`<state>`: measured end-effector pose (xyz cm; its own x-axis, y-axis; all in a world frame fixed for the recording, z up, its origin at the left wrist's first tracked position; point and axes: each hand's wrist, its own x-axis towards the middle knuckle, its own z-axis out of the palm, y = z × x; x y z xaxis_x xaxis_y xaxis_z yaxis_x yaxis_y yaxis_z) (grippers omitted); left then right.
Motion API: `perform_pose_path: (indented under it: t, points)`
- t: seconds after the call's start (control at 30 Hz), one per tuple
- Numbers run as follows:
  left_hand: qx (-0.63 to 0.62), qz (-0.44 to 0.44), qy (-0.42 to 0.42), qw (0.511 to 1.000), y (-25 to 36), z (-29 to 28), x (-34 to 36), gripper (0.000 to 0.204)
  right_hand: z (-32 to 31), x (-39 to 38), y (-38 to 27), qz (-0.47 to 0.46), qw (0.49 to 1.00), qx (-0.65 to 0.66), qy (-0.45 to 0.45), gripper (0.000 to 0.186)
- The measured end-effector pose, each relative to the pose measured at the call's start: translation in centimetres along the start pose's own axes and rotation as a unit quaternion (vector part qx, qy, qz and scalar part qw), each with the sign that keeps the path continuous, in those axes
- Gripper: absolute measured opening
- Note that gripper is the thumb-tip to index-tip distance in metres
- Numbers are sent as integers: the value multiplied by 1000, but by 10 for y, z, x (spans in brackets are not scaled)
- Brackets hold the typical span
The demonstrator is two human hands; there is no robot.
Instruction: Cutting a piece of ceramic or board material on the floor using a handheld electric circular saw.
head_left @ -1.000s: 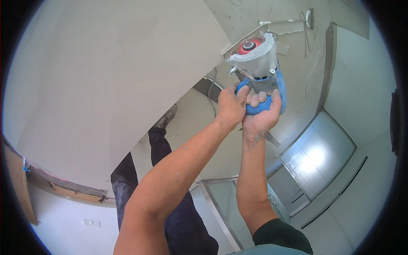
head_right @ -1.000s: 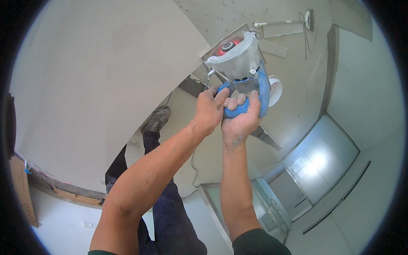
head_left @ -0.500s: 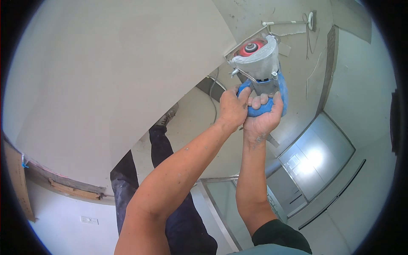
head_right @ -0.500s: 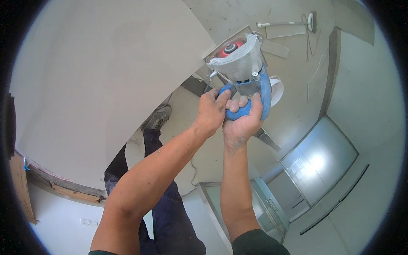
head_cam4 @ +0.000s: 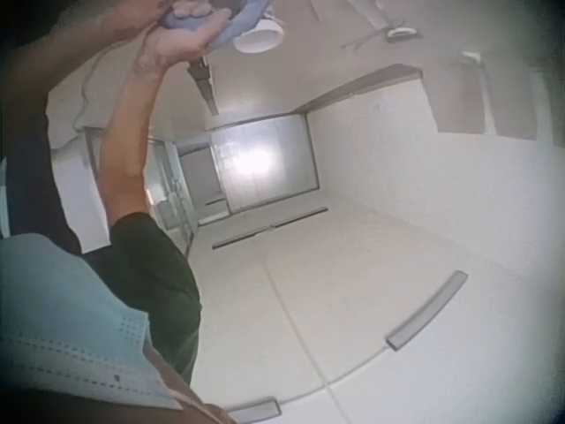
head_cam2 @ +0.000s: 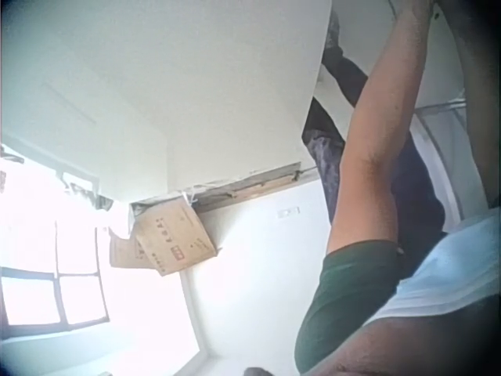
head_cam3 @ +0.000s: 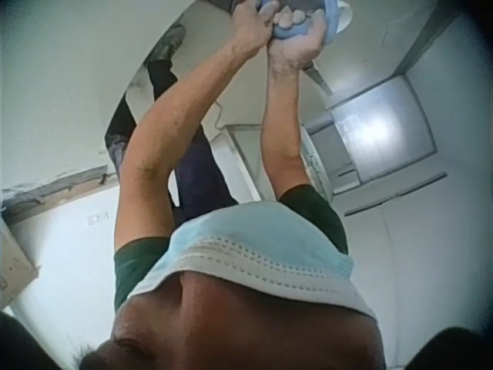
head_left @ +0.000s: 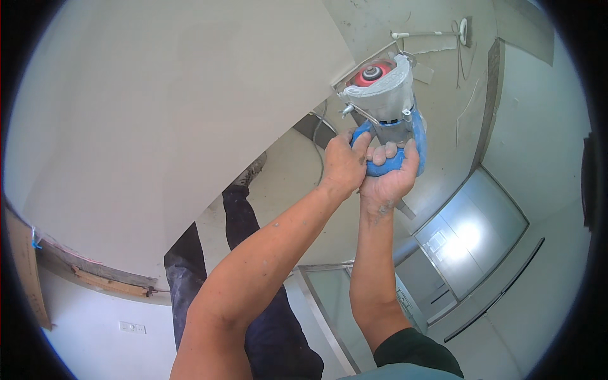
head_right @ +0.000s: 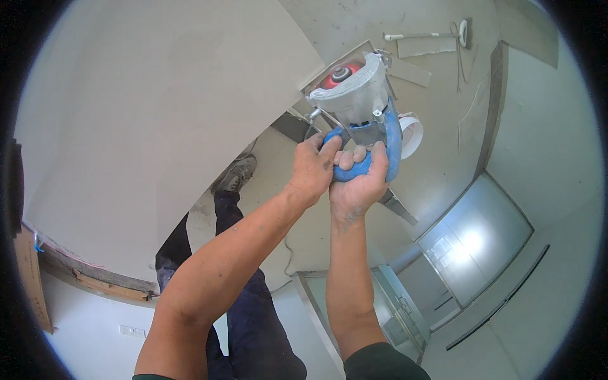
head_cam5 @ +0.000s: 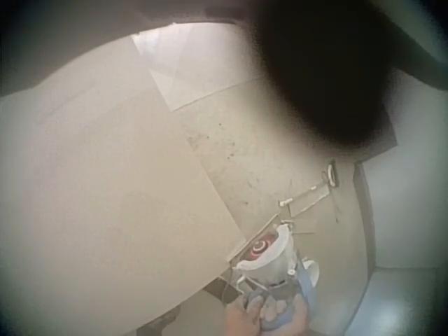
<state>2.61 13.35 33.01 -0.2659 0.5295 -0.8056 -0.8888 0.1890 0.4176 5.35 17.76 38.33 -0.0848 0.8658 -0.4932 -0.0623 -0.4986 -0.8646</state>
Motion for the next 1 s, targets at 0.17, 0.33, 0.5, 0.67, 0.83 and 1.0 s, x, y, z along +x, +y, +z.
perform_pose_path:
  t: [0.17,0.33,0.5,0.67,0.83,1.0]
  points:
    - [-6,10,-1,1000,-1,-1,0,35,1,0,1,-1,1000,-2,4,13]
    - [-1,-6,4,1000,2,0,-2,38,4,-1,-1,-4,1000,-24,11,18]
    - [13,4,12,1000,2,0,-2,38,1,-2,0,1,1000,-2,8,14]
    - [24,1,9,1000,1,-1,0,38,-1,0,2,-2,1000,-3,9,14]
    - [23,1,5,1000,1,-1,1,36,0,1,1,-1,1000,-18,4,21]
    - [27,6,16,999,1,0,0,39,0,0,2,-2,1000,-3,6,16]
